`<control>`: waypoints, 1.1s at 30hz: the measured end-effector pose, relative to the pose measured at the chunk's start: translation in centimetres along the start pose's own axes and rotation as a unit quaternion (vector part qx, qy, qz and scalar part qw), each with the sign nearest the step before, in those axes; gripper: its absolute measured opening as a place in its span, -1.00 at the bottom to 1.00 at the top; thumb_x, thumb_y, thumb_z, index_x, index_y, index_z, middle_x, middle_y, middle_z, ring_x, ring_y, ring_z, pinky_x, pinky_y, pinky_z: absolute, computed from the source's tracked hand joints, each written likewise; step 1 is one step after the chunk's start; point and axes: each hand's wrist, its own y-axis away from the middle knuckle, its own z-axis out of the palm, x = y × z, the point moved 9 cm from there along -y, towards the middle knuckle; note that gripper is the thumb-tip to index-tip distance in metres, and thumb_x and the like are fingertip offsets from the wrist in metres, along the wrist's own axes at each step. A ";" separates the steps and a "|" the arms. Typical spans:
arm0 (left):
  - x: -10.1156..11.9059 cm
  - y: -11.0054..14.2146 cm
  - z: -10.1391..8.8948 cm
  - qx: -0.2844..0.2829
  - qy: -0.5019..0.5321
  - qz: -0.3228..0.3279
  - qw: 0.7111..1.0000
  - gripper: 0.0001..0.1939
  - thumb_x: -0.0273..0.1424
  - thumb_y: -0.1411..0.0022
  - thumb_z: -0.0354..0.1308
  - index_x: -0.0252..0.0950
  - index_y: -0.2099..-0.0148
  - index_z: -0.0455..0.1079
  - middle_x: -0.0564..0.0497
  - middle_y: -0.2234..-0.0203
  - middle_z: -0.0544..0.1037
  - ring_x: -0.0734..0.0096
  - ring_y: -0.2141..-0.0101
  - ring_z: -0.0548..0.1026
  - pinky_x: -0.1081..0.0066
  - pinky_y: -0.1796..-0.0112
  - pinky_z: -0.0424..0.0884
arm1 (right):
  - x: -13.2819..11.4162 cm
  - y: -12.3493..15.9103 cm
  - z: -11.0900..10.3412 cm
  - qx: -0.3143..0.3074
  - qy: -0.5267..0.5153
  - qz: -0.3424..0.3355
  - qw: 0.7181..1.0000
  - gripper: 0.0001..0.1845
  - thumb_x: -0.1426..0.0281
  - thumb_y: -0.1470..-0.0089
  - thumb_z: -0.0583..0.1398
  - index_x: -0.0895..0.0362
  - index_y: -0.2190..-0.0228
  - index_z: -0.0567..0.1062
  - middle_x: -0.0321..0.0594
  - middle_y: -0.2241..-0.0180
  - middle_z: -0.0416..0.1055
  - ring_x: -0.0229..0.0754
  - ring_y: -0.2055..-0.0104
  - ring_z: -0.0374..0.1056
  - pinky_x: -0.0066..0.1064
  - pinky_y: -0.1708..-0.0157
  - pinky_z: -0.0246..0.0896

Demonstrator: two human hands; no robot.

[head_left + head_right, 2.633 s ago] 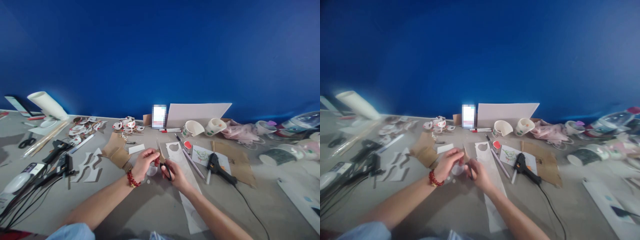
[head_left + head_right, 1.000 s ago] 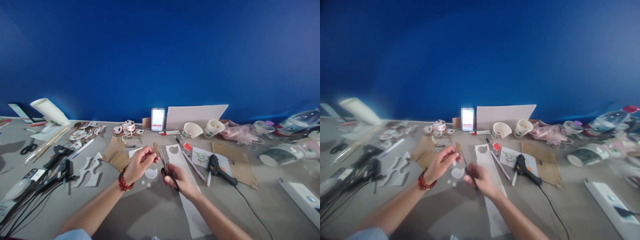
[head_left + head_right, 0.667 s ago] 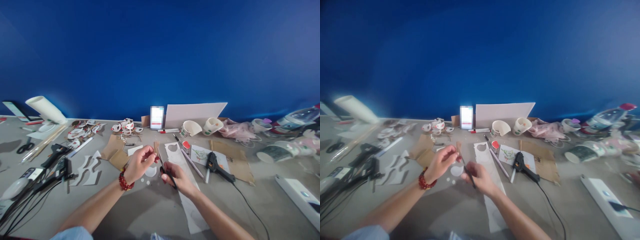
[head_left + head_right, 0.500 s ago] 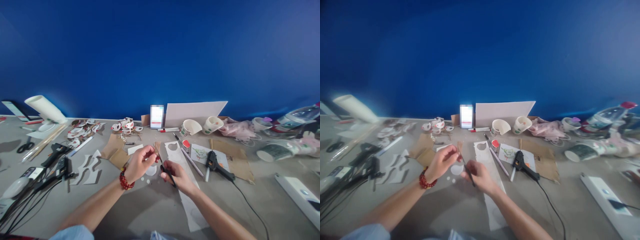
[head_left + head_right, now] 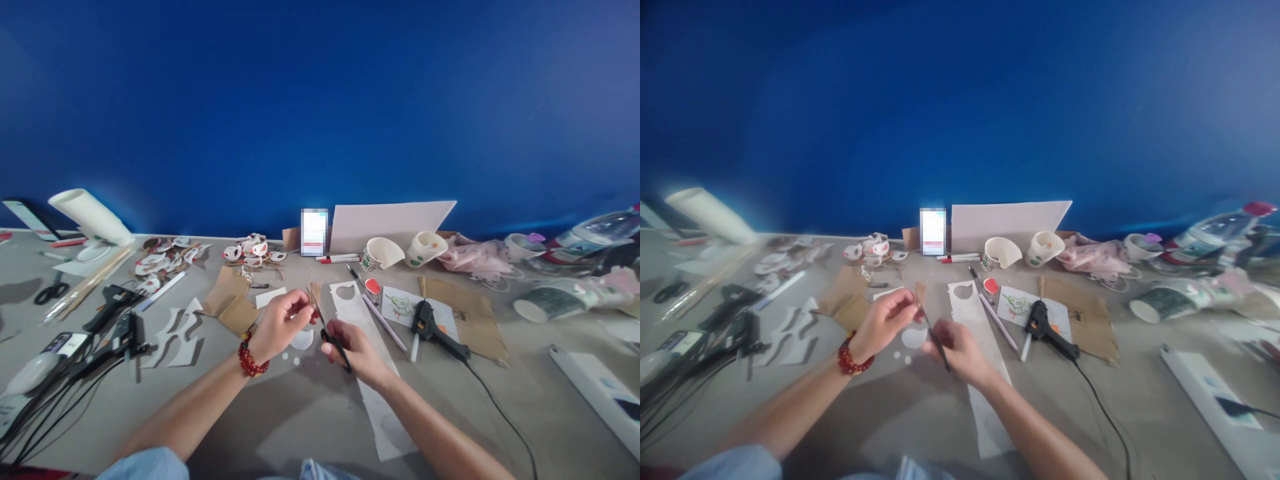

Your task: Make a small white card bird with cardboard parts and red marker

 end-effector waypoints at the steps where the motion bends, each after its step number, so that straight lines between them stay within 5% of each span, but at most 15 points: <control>1: 0.0 0.0 0.0 0.000 -0.001 0.000 1.000 -0.87 -0.39 -0.23 0.07 -0.28 0.38 0.32 0.06 0.50 0.54 0.44 0.42 0.52 0.52 0.34 0.41 | 0.0 0.0 0.0 -0.003 0.001 -0.001 1.000 -0.38 -0.19 0.11 0.21 0.11 0.53 0.21 -0.37 0.60 0.18 -0.31 0.54 0.09 -0.50 0.59 -0.10; 33: -0.2 0.0 -0.1 0.005 0.019 -0.016 1.000 -0.81 -0.29 -0.23 0.10 -0.29 0.37 0.36 0.03 0.49 0.56 0.38 0.41 0.56 0.46 0.33 0.47 | -0.1 0.0 0.2 0.012 -0.032 -0.002 0.999 -0.30 -0.30 0.19 0.17 0.08 0.58 0.15 -0.41 0.66 0.16 -0.32 0.59 0.08 -0.49 0.61 -0.09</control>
